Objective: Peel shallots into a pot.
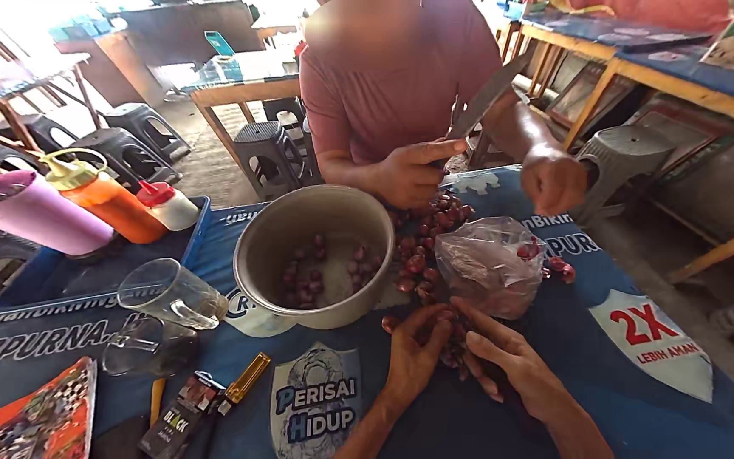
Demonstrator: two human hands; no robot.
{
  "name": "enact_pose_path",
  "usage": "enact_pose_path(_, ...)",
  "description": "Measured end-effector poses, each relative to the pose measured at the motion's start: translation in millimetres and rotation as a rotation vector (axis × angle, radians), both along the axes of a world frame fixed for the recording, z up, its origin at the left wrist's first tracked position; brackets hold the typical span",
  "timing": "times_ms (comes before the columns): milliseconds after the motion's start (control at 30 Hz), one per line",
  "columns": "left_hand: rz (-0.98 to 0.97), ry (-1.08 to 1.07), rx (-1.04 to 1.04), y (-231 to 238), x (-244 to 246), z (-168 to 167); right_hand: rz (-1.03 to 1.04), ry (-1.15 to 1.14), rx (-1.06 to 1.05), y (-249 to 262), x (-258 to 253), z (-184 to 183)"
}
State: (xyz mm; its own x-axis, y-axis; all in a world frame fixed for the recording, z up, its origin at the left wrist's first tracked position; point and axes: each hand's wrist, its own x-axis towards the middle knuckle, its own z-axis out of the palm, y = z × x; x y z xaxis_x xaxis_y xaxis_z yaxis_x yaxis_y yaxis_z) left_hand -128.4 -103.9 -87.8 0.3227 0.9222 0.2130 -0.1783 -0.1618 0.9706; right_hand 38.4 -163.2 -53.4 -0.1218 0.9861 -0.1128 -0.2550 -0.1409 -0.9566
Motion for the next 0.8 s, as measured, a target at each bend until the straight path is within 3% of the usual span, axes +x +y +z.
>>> enact_pose_path(800, 0.01, -0.041, 0.003, 1.7, -1.2, -2.4, 0.0, 0.137, -0.14, -0.2, -1.5, -2.4)
